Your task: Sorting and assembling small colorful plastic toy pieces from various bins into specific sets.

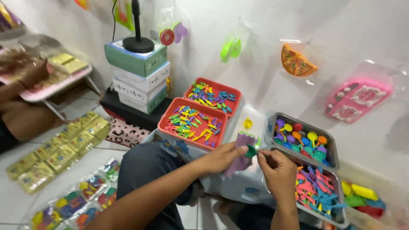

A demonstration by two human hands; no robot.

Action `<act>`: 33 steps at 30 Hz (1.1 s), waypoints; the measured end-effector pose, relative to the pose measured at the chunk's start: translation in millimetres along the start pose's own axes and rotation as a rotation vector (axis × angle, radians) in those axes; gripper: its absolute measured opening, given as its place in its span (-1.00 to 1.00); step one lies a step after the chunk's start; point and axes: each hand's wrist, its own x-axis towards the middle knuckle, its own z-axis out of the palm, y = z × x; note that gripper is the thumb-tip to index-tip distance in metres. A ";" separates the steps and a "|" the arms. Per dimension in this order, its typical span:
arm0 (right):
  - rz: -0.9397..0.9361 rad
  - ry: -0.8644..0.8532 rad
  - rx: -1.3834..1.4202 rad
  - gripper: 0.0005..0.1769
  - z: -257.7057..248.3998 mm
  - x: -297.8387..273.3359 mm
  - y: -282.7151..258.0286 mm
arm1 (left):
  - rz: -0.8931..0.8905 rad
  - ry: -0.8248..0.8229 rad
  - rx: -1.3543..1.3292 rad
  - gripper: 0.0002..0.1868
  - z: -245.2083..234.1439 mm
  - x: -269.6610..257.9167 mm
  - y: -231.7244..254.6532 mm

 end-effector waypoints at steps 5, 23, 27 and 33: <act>0.092 0.000 0.034 -0.88 -0.6 -3.6 -12.8 | -0.004 -0.188 -0.773 -0.67 -8.5 37.0 -62.4; -0.023 -0.592 -0.332 -0.87 -9.8 -12.3 -17.3 | 1.078 0.112 1.102 -0.72 13.7 0.2 -40.0; -0.091 -0.528 -0.252 -0.88 -4.3 -10.7 -13.6 | 1.078 0.179 1.069 -0.74 7.9 6.5 -40.5; -0.098 -0.049 0.100 -0.95 28.9 -19.9 -29.2 | 0.732 0.540 0.735 -0.88 3.1 6.4 -27.0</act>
